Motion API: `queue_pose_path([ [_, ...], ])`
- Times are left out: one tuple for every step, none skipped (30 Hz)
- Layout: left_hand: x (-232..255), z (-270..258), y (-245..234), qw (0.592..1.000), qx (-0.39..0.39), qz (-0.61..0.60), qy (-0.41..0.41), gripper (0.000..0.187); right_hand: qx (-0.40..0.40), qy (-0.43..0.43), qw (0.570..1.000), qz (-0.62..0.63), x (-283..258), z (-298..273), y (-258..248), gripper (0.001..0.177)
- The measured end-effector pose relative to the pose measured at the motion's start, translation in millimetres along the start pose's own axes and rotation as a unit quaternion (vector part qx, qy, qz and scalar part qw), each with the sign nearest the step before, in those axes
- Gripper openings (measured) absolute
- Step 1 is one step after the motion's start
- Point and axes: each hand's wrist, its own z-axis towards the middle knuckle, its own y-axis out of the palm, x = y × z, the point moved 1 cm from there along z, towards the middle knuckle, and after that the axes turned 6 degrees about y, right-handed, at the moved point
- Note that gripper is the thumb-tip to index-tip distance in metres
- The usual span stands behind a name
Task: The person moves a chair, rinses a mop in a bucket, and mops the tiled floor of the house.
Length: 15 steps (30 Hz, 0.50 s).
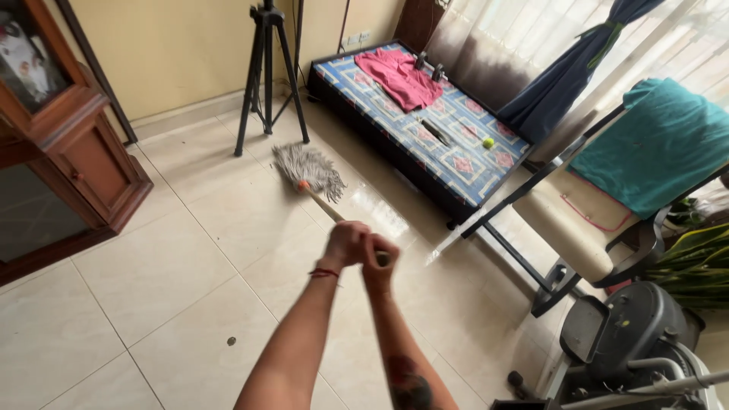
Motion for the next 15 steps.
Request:
queue_pose_path([
  [28.2,6.2,-9.7,0.998,0.053,0.012,0.043,0.028,0.024,-0.060,0.998,0.004,-22.2,3.3,-12.3,0.021],
  [57.5,11.4,-16.5,0.991,0.105,0.021,0.086,0.038,0.048,-0.118,0.992,0.007,-43.6,5.3,-27.0,0.015],
  [89.1,15.5,-32.2,0.990,0.109,0.022,0.087,0.038,0.046,-0.122,0.991,0.007,-77.5,8.2,-31.7,0.015],
  [119.8,15.5,-46.3,0.987,0.135,-0.001,0.081,0.040,0.055,-0.132,0.988,0.063,-109.3,7.4,-37.2,0.015],
  [148.7,17.1,-60.2,0.984,0.161,-0.024,0.075,0.042,0.065,-0.142,0.981,0.118,-139.9,8.5,-41.8,0.015],
  [148.5,15.9,-57.5,0.984,0.162,-0.024,0.075,0.042,0.064,-0.143,0.981,0.118,-148.6,9.3,-39.9,0.015],
  [146.7,16.2,-54.9,0.980,0.178,-0.036,0.079,0.042,0.034,-0.142,0.975,0.168,-156.2,12.1,-36.8,0.016],
  [144.1,18.8,-50.8,0.976,0.193,-0.049,0.083,0.042,0.005,-0.142,0.966,0.216,-162.6,16.9,-34.6,0.018],
  [138.4,16.9,-45.9,0.976,0.193,-0.049,0.085,0.042,0.006,-0.143,0.966,0.216,-151.4,15.0,-34.9,0.018],
  [131.2,15.0,-41.4,0.980,0.179,-0.041,0.078,0.045,0.011,-0.172,0.967,0.190,-140.1,13.2,-33.9,0.022],
  [122.7,13.7,-36.9,0.983,0.164,-0.032,0.072,0.049,0.016,-0.200,0.966,0.163,-128.1,12.2,-32.1,0.026],
  [112.2,16.1,-37.0,0.984,0.162,-0.035,0.071,0.049,0.018,-0.199,0.967,0.160,-116.2,16.9,-28.2,0.026],
  [100.9,18.0,-37.0,0.986,0.150,-0.026,0.071,0.049,-0.025,-0.221,0.958,0.181,-104.4,21.2,-23.2,0.032],
  [90.9,18.6,-36.1,0.987,0.140,-0.018,0.070,0.050,-0.071,-0.242,0.947,0.199,-93.1,24.0,-19.3,0.038],
  [75.4,23.5,-29.7,0.988,0.140,-0.022,0.068,0.050,-0.071,-0.240,0.948,0.195,-71.3,30.6,-17.9,0.038],
])
